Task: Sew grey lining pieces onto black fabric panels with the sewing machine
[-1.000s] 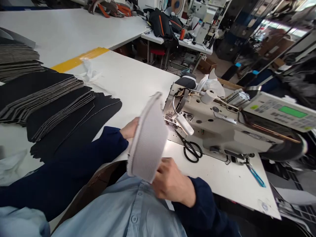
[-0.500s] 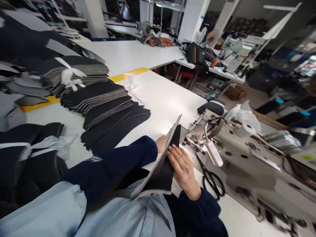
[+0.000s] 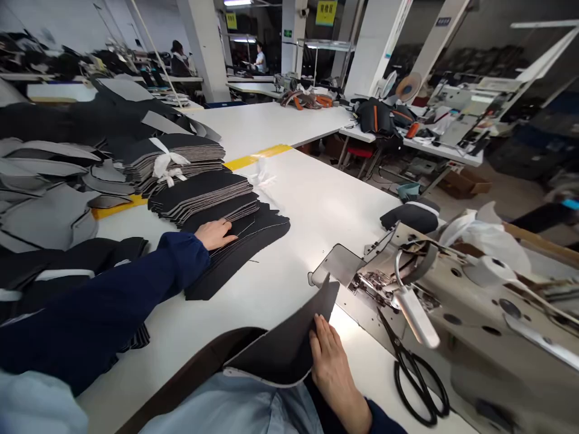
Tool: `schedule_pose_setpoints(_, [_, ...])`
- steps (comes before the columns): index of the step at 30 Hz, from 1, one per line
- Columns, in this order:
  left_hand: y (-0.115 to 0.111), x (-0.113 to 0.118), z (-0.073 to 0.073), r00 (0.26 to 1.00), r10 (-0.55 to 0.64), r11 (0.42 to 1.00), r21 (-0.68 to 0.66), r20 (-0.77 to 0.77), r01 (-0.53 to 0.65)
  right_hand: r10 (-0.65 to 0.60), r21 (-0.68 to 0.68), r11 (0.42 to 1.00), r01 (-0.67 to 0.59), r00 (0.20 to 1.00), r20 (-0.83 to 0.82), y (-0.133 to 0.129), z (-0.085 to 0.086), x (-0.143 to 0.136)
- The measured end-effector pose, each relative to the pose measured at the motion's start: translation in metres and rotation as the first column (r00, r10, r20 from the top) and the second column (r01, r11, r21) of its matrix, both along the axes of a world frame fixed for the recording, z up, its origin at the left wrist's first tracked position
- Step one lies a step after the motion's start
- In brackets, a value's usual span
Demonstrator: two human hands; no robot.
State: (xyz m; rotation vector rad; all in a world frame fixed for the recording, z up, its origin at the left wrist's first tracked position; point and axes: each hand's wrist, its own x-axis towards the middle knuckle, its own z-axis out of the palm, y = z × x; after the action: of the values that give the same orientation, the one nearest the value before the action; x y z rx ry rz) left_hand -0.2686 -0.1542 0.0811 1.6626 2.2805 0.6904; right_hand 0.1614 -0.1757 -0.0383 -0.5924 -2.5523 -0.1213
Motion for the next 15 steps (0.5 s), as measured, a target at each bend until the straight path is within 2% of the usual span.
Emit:
schedule_pose_setpoints(3, [0.003, 0.004, 0.000, 0.999, 0.013, 1.000, 0.002, -0.041, -0.013, 0.004, 0.036, 0.999, -0.007, 0.997, 0.072, 0.001, 0.006, -0.001])
schedule_pose_setpoints(5, [0.009, 0.009, 0.015, 0.998, 0.005, 1.000, 0.002, -0.058, -0.005, -0.023, 0.058, 0.998, 0.015, 0.991, 0.133, 0.000, 0.012, -0.005])
schedule_pose_setpoints(7, [0.016, 0.020, 0.039, 0.999, -0.032, 0.999, 0.015, -0.038, 0.033, -0.078, 0.064, 0.996, 0.066, 0.975, 0.209, 0.000, 0.019, -0.014])
schedule_pose_setpoints(9, [0.022, 0.044, 0.063, 0.985, -0.122, 0.991, 0.066, 0.122, 0.115, -0.129, 0.056, 0.991, 0.117, 0.950, 0.285, 0.003, 0.026, -0.027])
schedule_pose_setpoints(10, [0.024, 0.061, 0.072, 0.946, -0.190, 0.980, 0.103, 0.261, 0.168, -0.146, 0.041, 0.989, 0.140, 0.939, 0.313, 0.005, 0.029, -0.036])
schedule_pose_setpoints(11, [0.025, 0.081, 0.077, 0.876, -0.263, 0.964, 0.135, 0.404, 0.227, -0.154, 0.017, 0.987, 0.158, 0.930, 0.332, 0.009, 0.032, -0.044])
schedule_pose_setpoints(13, [0.025, 0.123, 0.073, 0.722, -0.385, 0.916, 0.145, 0.575, 0.373, -0.153, -0.035, 0.984, 0.176, 0.927, 0.341, 0.017, 0.034, -0.058])
schedule_pose_setpoints(15, [0.027, 0.164, 0.053, 0.658, -0.493, 0.834, 0.094, 0.569, 0.544, -0.152, -0.083, 0.979, 0.185, 0.940, 0.306, 0.022, 0.035, -0.068])
